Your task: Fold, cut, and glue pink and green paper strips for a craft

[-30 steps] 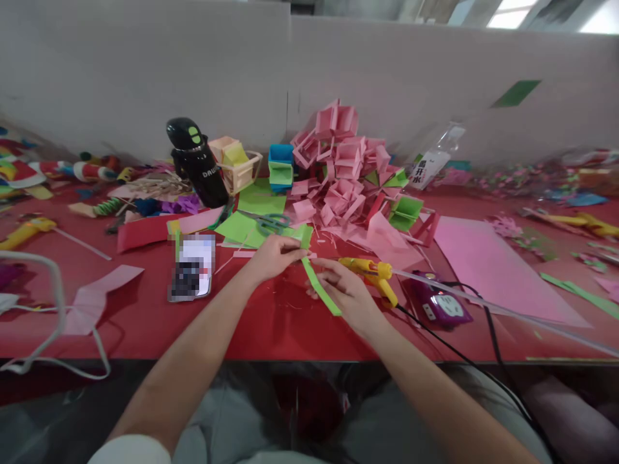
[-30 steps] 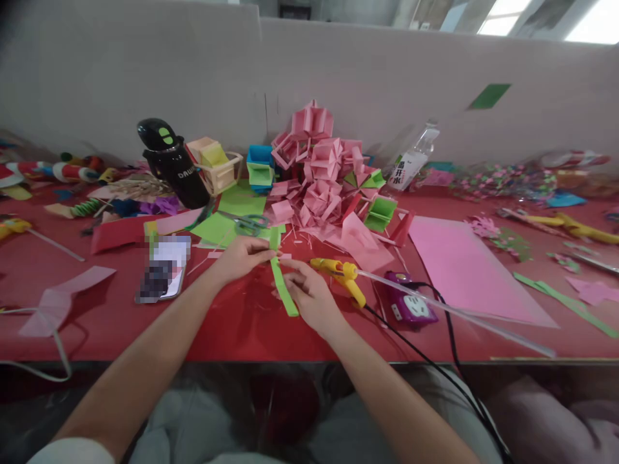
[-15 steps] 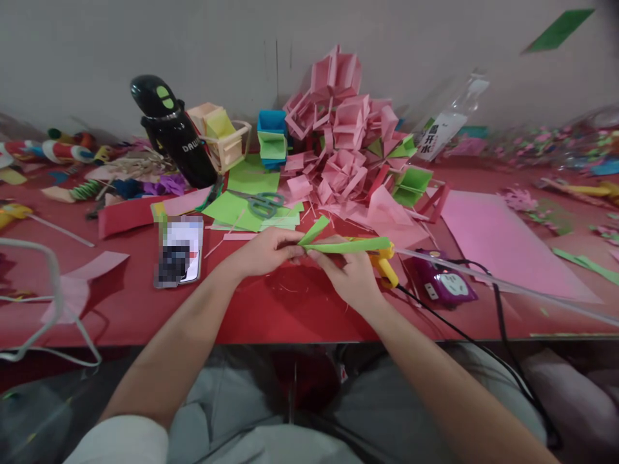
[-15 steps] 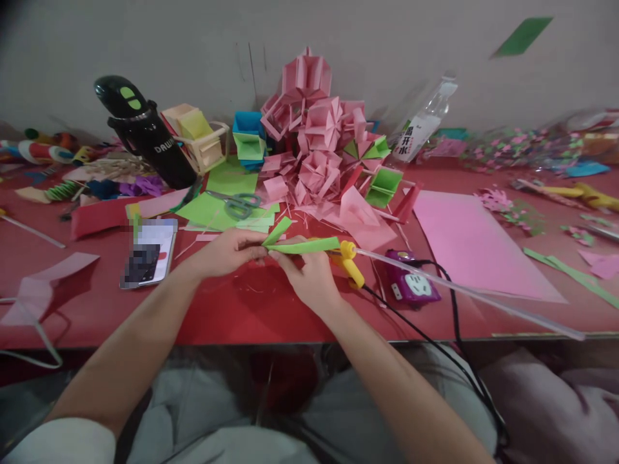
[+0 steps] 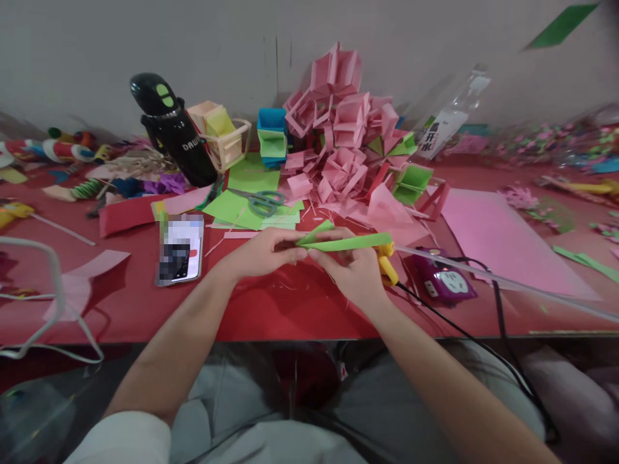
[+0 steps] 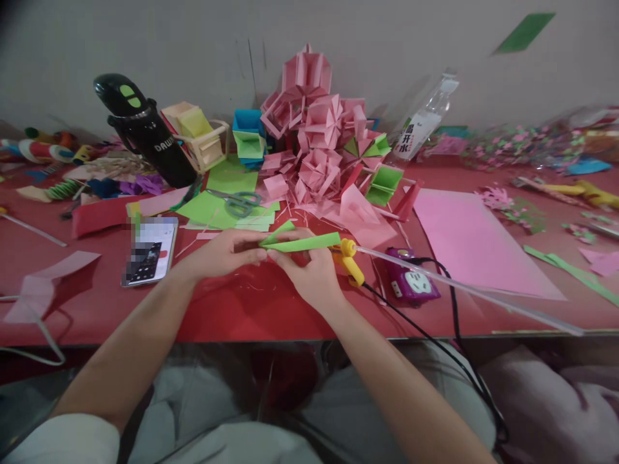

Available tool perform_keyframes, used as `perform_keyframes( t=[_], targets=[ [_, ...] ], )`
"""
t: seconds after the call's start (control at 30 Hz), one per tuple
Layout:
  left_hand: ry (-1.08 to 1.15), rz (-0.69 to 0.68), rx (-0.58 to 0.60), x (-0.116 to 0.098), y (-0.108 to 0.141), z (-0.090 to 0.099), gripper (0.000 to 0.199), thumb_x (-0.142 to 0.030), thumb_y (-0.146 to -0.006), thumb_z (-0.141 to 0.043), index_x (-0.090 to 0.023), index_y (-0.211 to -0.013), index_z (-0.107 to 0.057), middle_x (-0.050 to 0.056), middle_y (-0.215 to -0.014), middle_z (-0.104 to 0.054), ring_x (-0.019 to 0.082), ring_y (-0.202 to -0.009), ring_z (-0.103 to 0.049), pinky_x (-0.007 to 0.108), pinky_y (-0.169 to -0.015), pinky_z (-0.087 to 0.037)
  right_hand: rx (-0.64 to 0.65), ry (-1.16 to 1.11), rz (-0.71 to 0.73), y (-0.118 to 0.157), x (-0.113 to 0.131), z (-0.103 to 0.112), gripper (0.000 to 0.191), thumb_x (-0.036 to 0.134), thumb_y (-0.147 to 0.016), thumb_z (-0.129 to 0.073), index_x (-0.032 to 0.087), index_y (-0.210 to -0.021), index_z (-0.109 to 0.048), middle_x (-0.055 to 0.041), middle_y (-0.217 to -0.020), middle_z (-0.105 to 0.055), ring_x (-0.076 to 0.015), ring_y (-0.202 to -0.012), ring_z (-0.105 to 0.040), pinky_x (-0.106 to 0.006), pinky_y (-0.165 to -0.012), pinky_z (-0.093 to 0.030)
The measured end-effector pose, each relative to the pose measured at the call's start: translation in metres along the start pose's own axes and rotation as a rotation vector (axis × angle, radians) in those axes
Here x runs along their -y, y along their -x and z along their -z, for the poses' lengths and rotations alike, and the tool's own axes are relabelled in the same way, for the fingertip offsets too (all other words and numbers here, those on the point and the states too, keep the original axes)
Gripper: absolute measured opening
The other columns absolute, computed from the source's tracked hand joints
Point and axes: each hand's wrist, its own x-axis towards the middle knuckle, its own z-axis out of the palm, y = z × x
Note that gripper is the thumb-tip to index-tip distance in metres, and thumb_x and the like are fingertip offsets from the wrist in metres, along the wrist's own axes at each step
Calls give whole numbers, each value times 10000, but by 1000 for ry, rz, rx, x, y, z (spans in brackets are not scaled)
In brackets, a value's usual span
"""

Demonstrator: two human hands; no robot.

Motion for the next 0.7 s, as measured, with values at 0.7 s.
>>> perform_keyframes(
  t=[0.7],
  targets=[
    [84,35,27,8,-5,-3,175,-347,-817,-758,-173,-828,-762,55,-772,-742,186,-717,-686,289,-680,-526,25,85,-69,-11,9,-2,167,370,-822,-768,209,-816,-723,-10,-767,-647,-146,-669,-589,-298,-622,-501]
  ],
)
